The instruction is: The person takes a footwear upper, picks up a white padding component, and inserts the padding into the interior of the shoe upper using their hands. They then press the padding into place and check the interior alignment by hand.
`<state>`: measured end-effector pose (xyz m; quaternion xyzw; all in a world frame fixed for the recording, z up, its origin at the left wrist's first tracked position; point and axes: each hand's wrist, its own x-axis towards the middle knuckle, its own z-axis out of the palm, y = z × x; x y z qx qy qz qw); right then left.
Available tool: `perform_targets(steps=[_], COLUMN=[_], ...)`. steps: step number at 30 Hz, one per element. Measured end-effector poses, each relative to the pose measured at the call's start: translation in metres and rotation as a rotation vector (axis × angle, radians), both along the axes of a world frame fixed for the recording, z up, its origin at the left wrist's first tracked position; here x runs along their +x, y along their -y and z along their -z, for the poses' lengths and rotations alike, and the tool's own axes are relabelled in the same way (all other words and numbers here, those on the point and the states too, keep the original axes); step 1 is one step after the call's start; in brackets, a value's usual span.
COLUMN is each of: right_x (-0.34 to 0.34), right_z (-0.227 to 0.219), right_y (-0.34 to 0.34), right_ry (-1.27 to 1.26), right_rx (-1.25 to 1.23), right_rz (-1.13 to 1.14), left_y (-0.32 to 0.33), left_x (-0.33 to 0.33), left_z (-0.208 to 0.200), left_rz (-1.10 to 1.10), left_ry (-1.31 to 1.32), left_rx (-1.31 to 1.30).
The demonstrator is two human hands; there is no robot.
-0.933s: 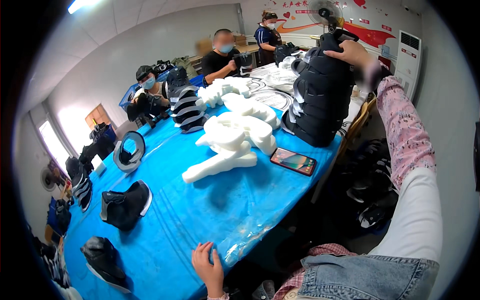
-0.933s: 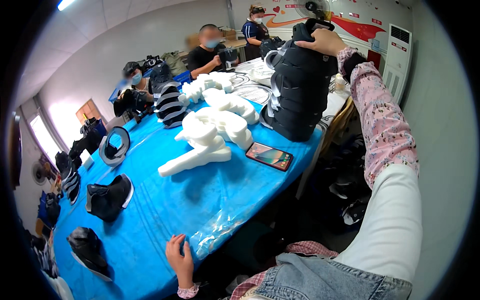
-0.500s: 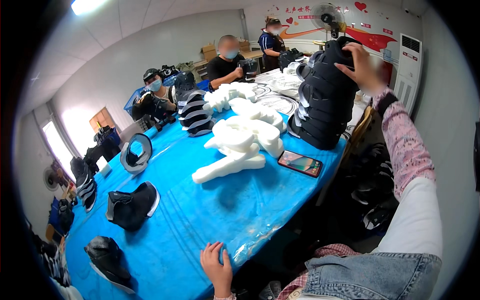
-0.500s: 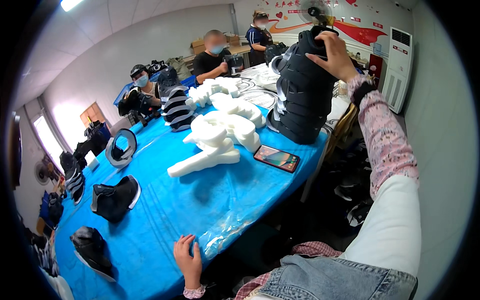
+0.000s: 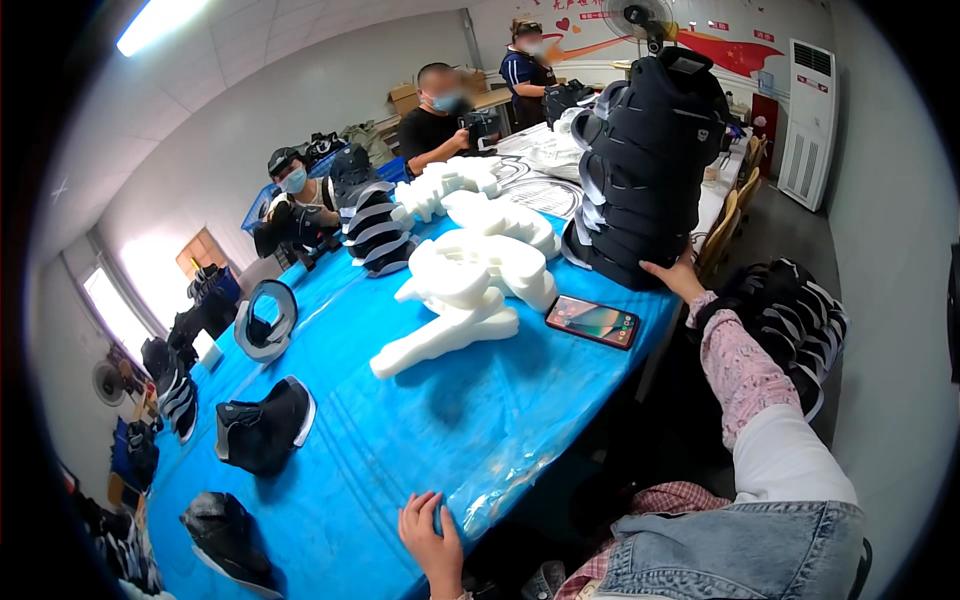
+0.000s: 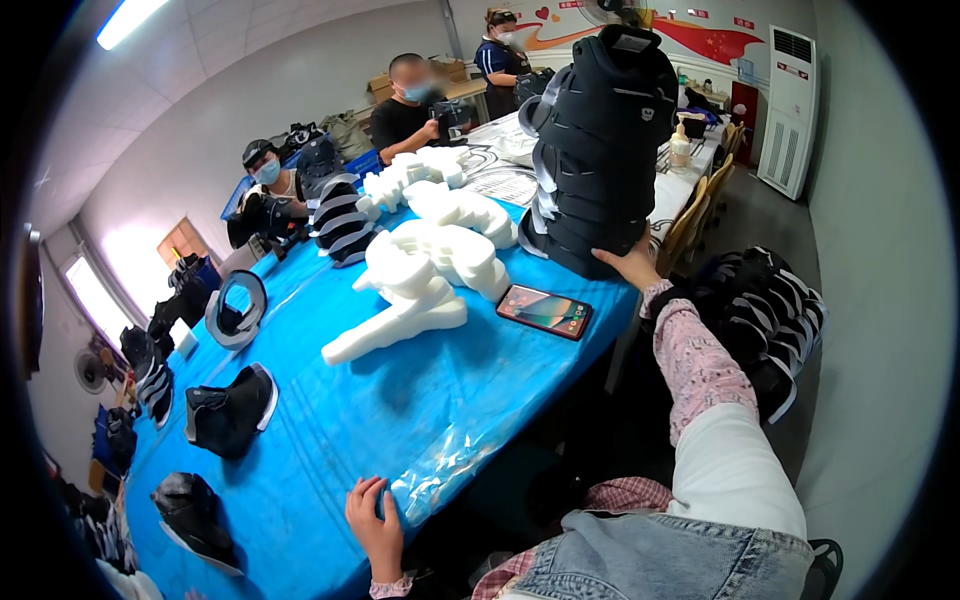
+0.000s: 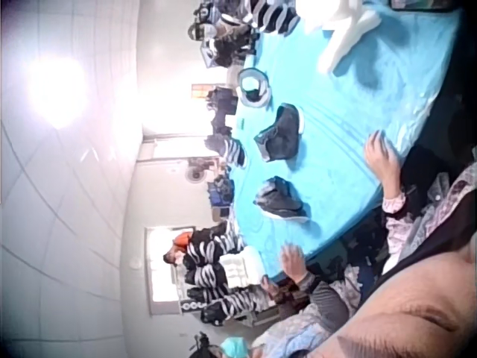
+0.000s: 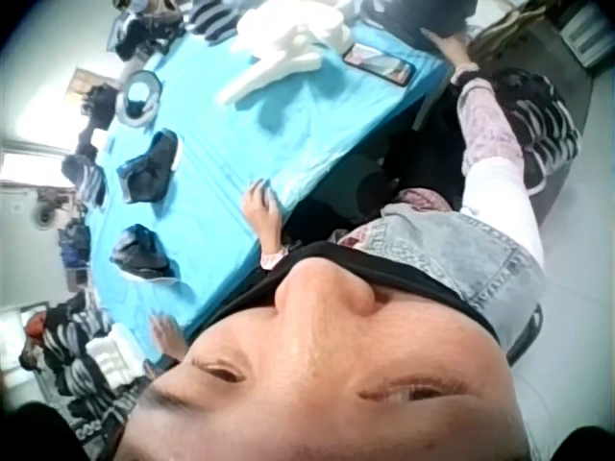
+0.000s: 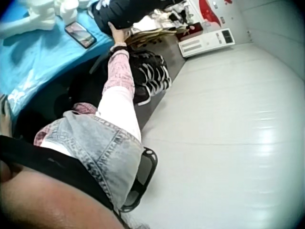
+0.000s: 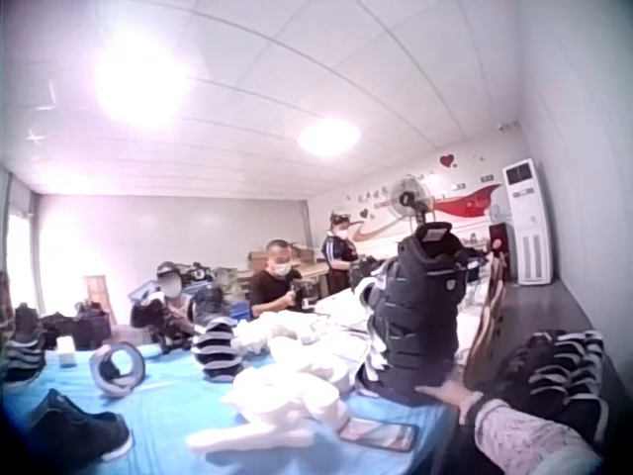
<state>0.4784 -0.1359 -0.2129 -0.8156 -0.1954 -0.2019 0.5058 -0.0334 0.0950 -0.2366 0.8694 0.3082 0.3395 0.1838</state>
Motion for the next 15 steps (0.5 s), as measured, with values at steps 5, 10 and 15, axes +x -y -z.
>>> perform_targets(steps=[5, 10, 15], right_x=[0.012, 0.023, 0.026], right_z=[0.005, 0.007, 0.004], right_y=[-0.007, 0.011, 0.020], right_ry=[0.023, 0.071, 0.115], right_rx=[0.149, 0.198, 0.251], right_rz=[-0.075, -0.097, -0.051], left_y=[0.002, 0.009, 0.008], left_x=[0.006, 0.008, 0.010], left_z=[-0.002, -0.013, -0.012], left_rz=[-0.019, -0.025, -0.028], left_ry=[0.002, -0.029, -0.027], left_rx=[-0.003, 0.004, -0.007])
